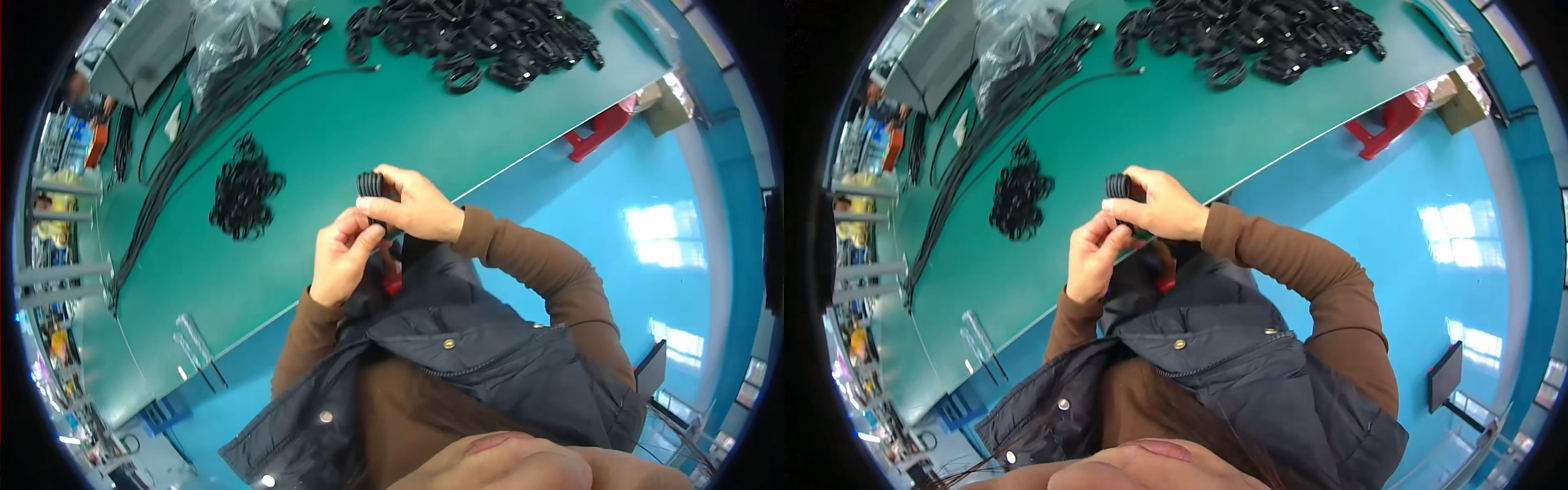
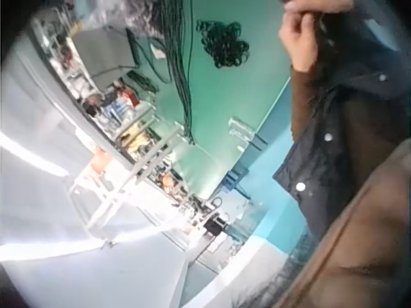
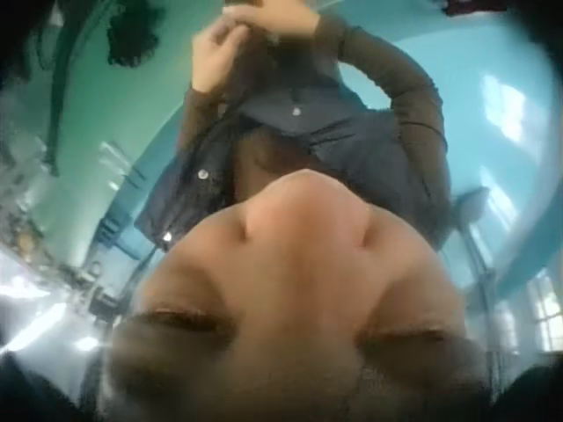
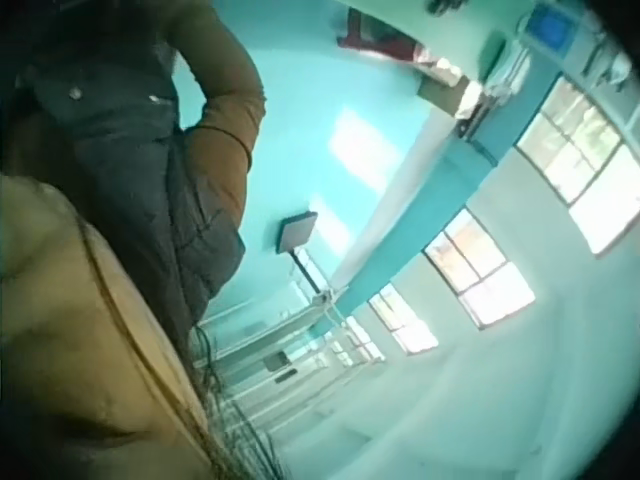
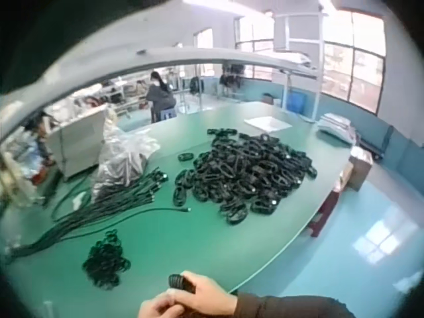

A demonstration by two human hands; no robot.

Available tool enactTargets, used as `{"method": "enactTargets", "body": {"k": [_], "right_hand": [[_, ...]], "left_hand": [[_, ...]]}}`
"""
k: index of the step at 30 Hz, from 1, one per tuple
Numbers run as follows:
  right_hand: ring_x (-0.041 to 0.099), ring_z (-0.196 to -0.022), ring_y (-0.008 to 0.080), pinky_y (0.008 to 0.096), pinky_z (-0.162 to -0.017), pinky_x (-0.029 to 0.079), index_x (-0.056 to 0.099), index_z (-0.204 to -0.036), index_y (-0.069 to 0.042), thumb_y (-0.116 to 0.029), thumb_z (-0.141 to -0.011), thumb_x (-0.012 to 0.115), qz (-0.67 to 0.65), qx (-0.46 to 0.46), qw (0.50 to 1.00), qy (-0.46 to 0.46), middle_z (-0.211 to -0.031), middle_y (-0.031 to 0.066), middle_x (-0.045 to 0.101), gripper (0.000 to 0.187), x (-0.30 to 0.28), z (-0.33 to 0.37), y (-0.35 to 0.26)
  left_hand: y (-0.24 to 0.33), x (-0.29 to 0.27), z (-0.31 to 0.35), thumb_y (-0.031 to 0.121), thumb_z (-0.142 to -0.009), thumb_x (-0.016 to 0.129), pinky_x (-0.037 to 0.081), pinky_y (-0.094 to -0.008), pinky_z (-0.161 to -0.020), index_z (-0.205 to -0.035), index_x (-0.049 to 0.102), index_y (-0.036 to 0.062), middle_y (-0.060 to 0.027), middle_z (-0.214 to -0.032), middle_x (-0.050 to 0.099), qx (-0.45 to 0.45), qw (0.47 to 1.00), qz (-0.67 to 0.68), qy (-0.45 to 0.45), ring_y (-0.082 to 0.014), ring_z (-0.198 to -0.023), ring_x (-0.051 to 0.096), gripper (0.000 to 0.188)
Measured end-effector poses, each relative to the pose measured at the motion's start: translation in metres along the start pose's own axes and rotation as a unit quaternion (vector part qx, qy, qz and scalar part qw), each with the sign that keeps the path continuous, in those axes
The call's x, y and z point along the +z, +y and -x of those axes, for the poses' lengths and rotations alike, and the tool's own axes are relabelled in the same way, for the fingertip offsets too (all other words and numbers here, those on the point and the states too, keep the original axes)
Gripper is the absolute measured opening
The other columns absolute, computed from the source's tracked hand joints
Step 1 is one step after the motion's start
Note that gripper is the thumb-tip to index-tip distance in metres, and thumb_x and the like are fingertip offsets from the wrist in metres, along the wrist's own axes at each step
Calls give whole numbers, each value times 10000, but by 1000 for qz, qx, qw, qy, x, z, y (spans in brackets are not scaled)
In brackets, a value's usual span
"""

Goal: Organizing and bundling black electrical cables with small rubber rings.

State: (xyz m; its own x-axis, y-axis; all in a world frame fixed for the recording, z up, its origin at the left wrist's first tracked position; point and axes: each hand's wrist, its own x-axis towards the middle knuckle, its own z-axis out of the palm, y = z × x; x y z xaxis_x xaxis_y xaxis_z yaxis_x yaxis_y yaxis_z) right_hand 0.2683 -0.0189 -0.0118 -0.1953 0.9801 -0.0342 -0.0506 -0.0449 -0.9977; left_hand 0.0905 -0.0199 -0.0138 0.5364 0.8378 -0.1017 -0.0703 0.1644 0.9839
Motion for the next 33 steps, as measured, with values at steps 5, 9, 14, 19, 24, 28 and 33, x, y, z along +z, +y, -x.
{"method": "enactTargets", "body": {"k": [5,9,14,19,24,28,33], "right_hand": [[556,-645,112,218,-502,454,557,-979,-24,-177,-875,654,17,-18,997,78,-815,60,600,209,-66,-12,-20],[615,-655,189,293,-555,517,586,-1000,0,-307,-808,693,282,-84,929,227,-827,110,653,378,-179,-68,-53],[637,-882,369,451,-767,514,548,-1130,-67,-458,-797,666,655,-8,676,339,-1012,169,647,527,-291,-133,-58],[602,-1009,364,429,-858,491,519,-1254,-78,-479,-862,609,724,27,633,273,-1116,183,611,568,-339,-140,-40],[625,-949,323,383,-820,506,621,-1146,-53,-359,-877,574,719,-171,615,275,-1067,147,659,410,-293,-156,-64],[616,-887,320,418,-735,503,668,-956,-109,-268,-863,543,534,-285,793,73,-1000,89,666,223,-88,-230,-28],[643,-832,338,449,-668,541,646,-867,-78,-177,-840,547,680,-270,681,-33,-973,123,613,142,40,-288,8]], "left_hand": [[11,42,-23,2,-902,561,540,-261,-722,-997,630,-36,-101,-942,617,60,995,6,75,-183,-791,635,123],[7,26,-20,-6,-901,559,535,-252,-707,-1033,631,-41,-114,-977,620,80,987,-34,133,-193,-806,650,154],[8,-6,-12,-12,-898,562,533,-243,-692,-1047,632,-44,-120,-988,623,61,972,-125,187,-195,-808,661,167],[37,-56,9,-11,-878,571,519,-247,-615,-998,651,-25,-103,-878,655,83,934,-226,265,-176,-705,655,145],[74,-167,19,7,-836,609,467,-253,-549,-910,681,13,-82,-839,664,155,741,-536,373,-163,-633,621,103],[52,-263,-2,65,-834,614,520,-358,-666,-1048,647,54,-87,-948,656,173,641,-671,330,-256,-766,636,217],[13,-315,-77,149,-885,523,543,-399,-704,-1223,514,89,-97,-1100,597,82,501,-816,277,-303,-871,626,344]]}}
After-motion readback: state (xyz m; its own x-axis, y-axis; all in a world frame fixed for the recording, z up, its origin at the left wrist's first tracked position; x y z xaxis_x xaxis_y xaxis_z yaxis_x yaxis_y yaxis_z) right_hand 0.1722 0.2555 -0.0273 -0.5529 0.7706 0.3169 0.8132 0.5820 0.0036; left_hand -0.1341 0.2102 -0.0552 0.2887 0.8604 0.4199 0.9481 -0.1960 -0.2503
